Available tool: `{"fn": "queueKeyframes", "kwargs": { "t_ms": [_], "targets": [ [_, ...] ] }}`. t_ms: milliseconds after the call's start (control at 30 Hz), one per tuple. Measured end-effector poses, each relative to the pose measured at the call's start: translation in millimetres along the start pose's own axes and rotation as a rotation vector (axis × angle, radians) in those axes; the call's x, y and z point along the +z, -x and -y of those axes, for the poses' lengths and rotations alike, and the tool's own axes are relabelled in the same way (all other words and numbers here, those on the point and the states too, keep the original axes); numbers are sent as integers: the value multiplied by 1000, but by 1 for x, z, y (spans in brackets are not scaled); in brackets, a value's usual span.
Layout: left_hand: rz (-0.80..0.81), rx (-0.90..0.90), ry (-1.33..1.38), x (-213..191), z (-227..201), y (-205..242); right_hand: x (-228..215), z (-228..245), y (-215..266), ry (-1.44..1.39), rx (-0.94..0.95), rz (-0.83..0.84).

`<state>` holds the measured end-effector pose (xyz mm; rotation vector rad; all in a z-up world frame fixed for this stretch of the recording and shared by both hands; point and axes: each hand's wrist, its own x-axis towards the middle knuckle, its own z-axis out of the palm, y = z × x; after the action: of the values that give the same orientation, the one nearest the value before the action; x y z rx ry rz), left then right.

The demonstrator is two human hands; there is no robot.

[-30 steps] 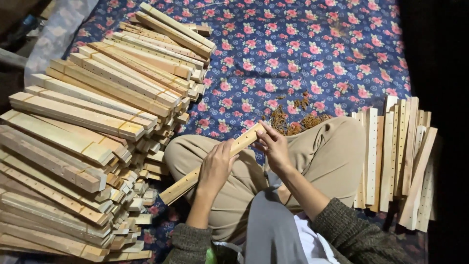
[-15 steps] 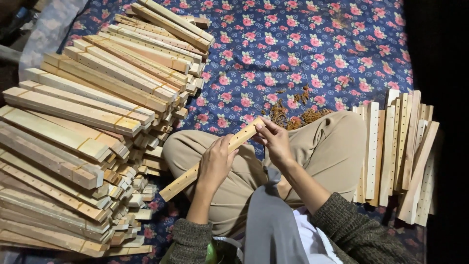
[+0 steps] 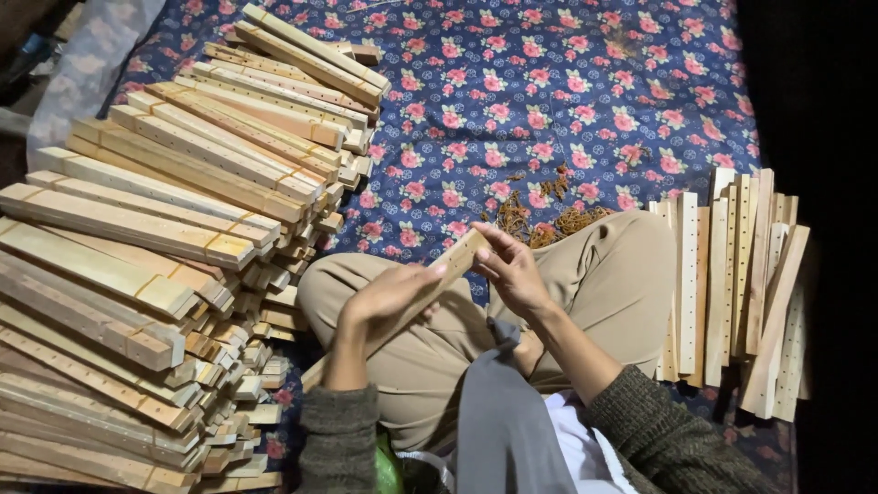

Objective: Tying rubber bands around wooden slats to bundle or mark them.

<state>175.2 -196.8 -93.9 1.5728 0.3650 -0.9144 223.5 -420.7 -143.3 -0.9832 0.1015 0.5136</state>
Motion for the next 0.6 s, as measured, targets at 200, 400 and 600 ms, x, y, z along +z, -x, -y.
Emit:
{"fn": "queueKeyframes", "kwargs": {
  "t_ms": [200, 400, 600],
  "targets": [
    [151, 52, 133, 9, 19, 26, -19, -3, -4, -141, -8, 292],
    [-503, 172, -537, 53, -28, 71, 0, 36, 1, 20, 74, 315],
    [-1111, 370, -1063, 83, 47, 5, -10, 17, -7, -49, 220, 149]
  ]
}}
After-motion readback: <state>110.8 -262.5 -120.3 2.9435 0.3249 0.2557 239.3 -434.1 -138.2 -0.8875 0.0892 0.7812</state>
